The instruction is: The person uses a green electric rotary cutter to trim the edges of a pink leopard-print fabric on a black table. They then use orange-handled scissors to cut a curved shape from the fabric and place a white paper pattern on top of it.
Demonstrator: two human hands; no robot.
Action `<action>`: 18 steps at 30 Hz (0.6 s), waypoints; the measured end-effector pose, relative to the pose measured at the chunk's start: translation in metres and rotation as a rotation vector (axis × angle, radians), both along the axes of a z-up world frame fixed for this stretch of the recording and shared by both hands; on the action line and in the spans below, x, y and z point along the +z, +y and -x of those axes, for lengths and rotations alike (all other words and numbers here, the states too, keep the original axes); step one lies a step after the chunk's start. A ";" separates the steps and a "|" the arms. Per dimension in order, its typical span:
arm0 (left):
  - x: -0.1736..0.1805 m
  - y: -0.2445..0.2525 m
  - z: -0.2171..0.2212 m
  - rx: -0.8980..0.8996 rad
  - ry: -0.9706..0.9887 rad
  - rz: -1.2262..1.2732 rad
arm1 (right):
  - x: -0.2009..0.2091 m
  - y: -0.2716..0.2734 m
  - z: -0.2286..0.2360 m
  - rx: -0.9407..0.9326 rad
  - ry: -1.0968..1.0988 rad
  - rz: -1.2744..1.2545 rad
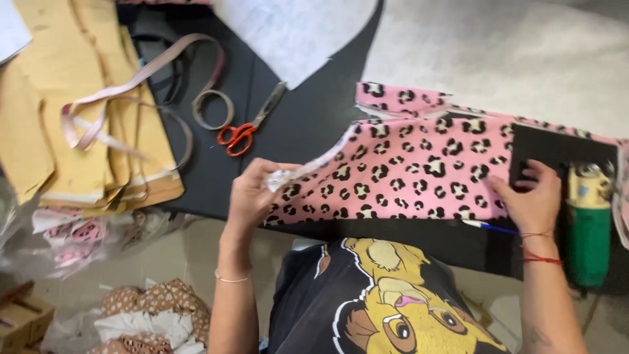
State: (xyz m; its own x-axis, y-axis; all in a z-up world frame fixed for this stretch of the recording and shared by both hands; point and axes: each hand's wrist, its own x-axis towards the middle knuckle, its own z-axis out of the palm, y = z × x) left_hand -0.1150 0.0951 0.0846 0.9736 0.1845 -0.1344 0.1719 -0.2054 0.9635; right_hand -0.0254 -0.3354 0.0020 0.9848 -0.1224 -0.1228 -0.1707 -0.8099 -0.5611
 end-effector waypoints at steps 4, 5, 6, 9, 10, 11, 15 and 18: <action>0.009 -0.007 0.005 0.068 -0.010 -0.074 | -0.030 -0.009 -0.021 -0.061 0.135 0.053; 0.010 -0.007 0.007 0.098 -0.058 -0.060 | -0.031 -0.008 -0.025 -0.017 0.253 0.052; 0.010 -0.008 0.005 0.126 -0.116 -0.045 | -0.031 -0.007 -0.034 0.024 0.361 0.052; 0.018 -0.002 0.000 0.131 -0.220 0.001 | -0.003 0.018 -0.029 -0.061 0.308 -0.068; 0.020 0.004 -0.009 0.134 -0.225 -0.001 | 0.010 0.024 -0.023 -0.057 0.303 -0.070; 0.023 0.010 -0.018 0.144 -0.231 -0.152 | 0.022 0.029 -0.016 -0.077 0.235 -0.185; 0.055 0.038 -0.084 0.020 -0.499 -0.531 | 0.075 0.059 0.022 -0.161 0.097 -0.349; 0.033 0.048 -0.178 0.137 -0.623 -0.833 | 0.075 0.090 0.059 -0.257 0.096 -0.656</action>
